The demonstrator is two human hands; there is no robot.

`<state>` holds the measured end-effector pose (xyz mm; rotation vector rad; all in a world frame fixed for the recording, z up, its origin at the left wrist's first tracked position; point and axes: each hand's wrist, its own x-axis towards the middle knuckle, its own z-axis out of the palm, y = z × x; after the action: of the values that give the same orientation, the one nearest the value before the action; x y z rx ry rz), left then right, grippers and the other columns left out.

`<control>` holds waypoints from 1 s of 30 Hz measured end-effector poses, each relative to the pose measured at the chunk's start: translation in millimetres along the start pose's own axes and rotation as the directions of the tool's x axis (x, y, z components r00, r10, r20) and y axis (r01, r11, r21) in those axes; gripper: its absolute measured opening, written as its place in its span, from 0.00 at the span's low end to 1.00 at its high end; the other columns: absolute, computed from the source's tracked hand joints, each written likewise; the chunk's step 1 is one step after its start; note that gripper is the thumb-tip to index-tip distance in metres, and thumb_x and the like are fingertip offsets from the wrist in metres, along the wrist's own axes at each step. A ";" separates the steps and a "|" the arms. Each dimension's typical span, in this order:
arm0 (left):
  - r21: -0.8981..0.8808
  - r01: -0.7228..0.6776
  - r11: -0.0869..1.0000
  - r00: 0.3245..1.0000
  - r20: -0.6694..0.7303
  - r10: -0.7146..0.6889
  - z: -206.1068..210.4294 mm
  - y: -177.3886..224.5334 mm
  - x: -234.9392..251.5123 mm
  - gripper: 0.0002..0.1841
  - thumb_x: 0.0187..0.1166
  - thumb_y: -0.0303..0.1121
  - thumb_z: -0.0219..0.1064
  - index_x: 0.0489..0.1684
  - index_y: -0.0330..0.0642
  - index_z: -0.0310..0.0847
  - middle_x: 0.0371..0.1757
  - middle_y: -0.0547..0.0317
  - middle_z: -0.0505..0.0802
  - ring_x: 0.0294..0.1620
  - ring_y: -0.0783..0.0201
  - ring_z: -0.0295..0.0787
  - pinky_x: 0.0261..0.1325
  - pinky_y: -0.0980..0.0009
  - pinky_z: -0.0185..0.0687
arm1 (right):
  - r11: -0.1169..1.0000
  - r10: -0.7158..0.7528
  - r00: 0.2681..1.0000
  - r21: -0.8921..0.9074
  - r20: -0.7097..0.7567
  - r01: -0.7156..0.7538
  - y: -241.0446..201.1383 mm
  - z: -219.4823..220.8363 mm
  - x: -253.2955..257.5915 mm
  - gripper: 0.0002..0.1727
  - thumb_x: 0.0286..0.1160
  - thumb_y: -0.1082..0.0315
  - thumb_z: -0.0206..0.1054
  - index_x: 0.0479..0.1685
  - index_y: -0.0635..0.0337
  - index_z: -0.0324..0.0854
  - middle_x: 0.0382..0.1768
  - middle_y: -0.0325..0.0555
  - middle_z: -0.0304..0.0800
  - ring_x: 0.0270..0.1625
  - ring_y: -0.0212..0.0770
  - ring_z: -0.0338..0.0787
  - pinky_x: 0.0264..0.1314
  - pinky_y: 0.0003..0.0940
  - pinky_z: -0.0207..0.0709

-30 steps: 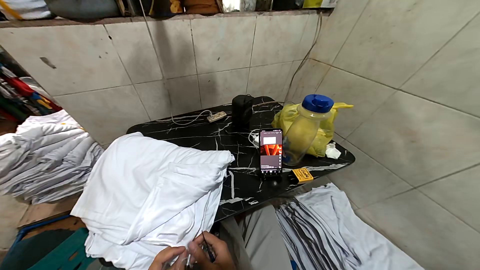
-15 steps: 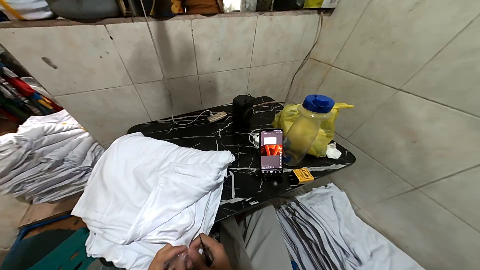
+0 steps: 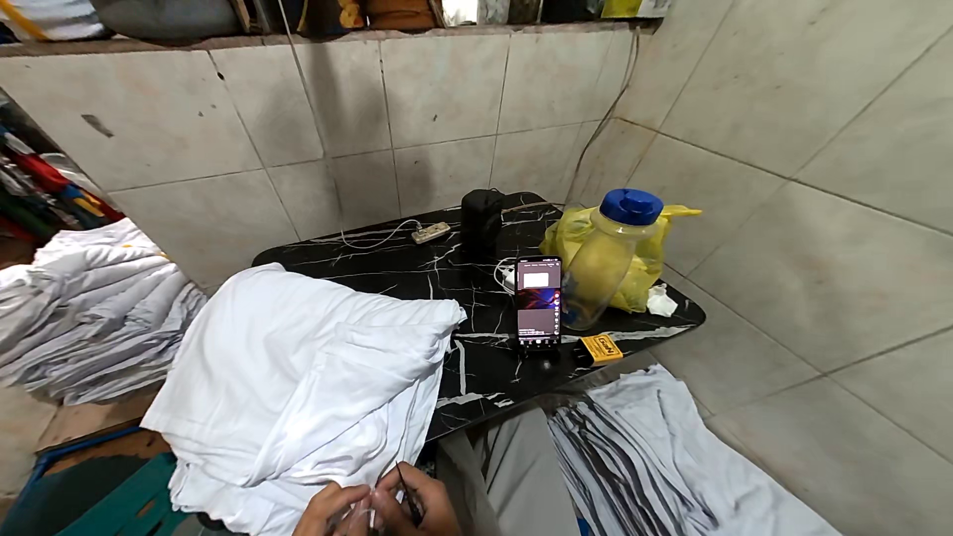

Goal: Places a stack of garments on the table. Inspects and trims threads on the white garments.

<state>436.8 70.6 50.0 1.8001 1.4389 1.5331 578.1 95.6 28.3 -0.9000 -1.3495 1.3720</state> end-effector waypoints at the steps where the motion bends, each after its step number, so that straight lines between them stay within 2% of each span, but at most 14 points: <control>1: 0.000 0.000 1.000 1.000 0.000 0.000 0.0 0.1 -0.1 0.06 0.78 0.24 0.67 0.43 0.29 0.88 0.40 0.53 0.88 0.41 0.76 0.84 0.44 0.83 0.83 | 1.000 0.002 1.000 -0.002 -0.002 -0.002 -0.2 -0.3 0.0 0.10 0.85 0.69 0.64 0.46 0.70 0.84 0.31 0.43 0.89 0.26 0.25 0.81 0.30 0.21 0.75; 4: 0.003 -0.003 1.000 1.000 -0.010 0.003 0.7 0.0 -0.4 0.06 0.79 0.24 0.67 0.42 0.28 0.87 0.39 0.53 0.88 0.40 0.77 0.84 0.43 0.83 0.83 | 1.000 0.005 1.000 -0.006 -0.013 -0.005 -0.1 -1.0 -0.1 0.11 0.85 0.68 0.63 0.45 0.70 0.84 0.30 0.42 0.89 0.25 0.24 0.79 0.29 0.21 0.73; 8: -0.010 -0.002 1.000 0.999 -0.035 0.001 1.9 0.0 -0.7 0.07 0.79 0.25 0.69 0.44 0.28 0.87 0.41 0.54 0.89 0.41 0.78 0.85 0.43 0.83 0.84 | 1.000 0.001 1.000 0.028 -0.013 -0.001 -1.6 -1.1 1.3 0.12 0.88 0.67 0.60 0.47 0.70 0.82 0.31 0.43 0.89 0.31 0.27 0.85 0.36 0.24 0.79; 13: -0.023 0.003 1.000 0.999 -0.032 -0.003 1.9 0.9 -0.6 0.07 0.80 0.24 0.68 0.45 0.28 0.87 0.42 0.54 0.89 0.42 0.77 0.86 0.44 0.83 0.84 | 0.998 0.040 0.999 0.043 0.003 -0.040 -4.5 -0.8 0.9 0.13 0.87 0.65 0.63 0.51 0.70 0.82 0.35 0.43 0.91 0.34 0.28 0.88 0.40 0.26 0.82; 18: -0.028 0.005 1.000 1.000 -0.024 -0.006 1.7 0.0 -1.1 0.06 0.79 0.23 0.68 0.45 0.28 0.87 0.42 0.54 0.89 0.42 0.77 0.86 0.43 0.82 0.85 | 0.998 0.017 1.000 0.062 0.024 -0.018 -3.5 1.2 0.2 0.11 0.86 0.68 0.63 0.49 0.70 0.82 0.34 0.42 0.90 0.33 0.25 0.85 0.39 0.23 0.79; 26: -0.015 0.013 1.000 0.999 -0.032 -0.014 1.5 1.3 -2.4 0.07 0.78 0.23 0.68 0.44 0.27 0.87 0.41 0.53 0.89 0.41 0.77 0.85 0.43 0.83 0.84 | 0.991 0.032 0.998 0.128 -0.052 -0.025 -3.4 3.0 -1.8 0.07 0.81 0.72 0.67 0.46 0.69 0.81 0.32 0.39 0.89 0.29 0.22 0.83 0.32 0.19 0.76; 30: -0.041 0.018 0.999 0.999 -0.050 -0.020 2.7 3.2 -3.2 0.09 0.78 0.22 0.68 0.50 0.25 0.84 0.47 0.51 0.90 0.43 0.77 0.87 0.44 0.82 0.86 | 0.994 0.037 0.999 0.102 -0.029 -0.034 -1.1 1.6 -1.1 0.09 0.84 0.70 0.64 0.48 0.69 0.82 0.33 0.40 0.90 0.29 0.22 0.82 0.33 0.20 0.76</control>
<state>441.0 67.4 50.0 1.7316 1.4335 1.5972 576.9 94.1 29.4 -0.8768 -1.2345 1.4356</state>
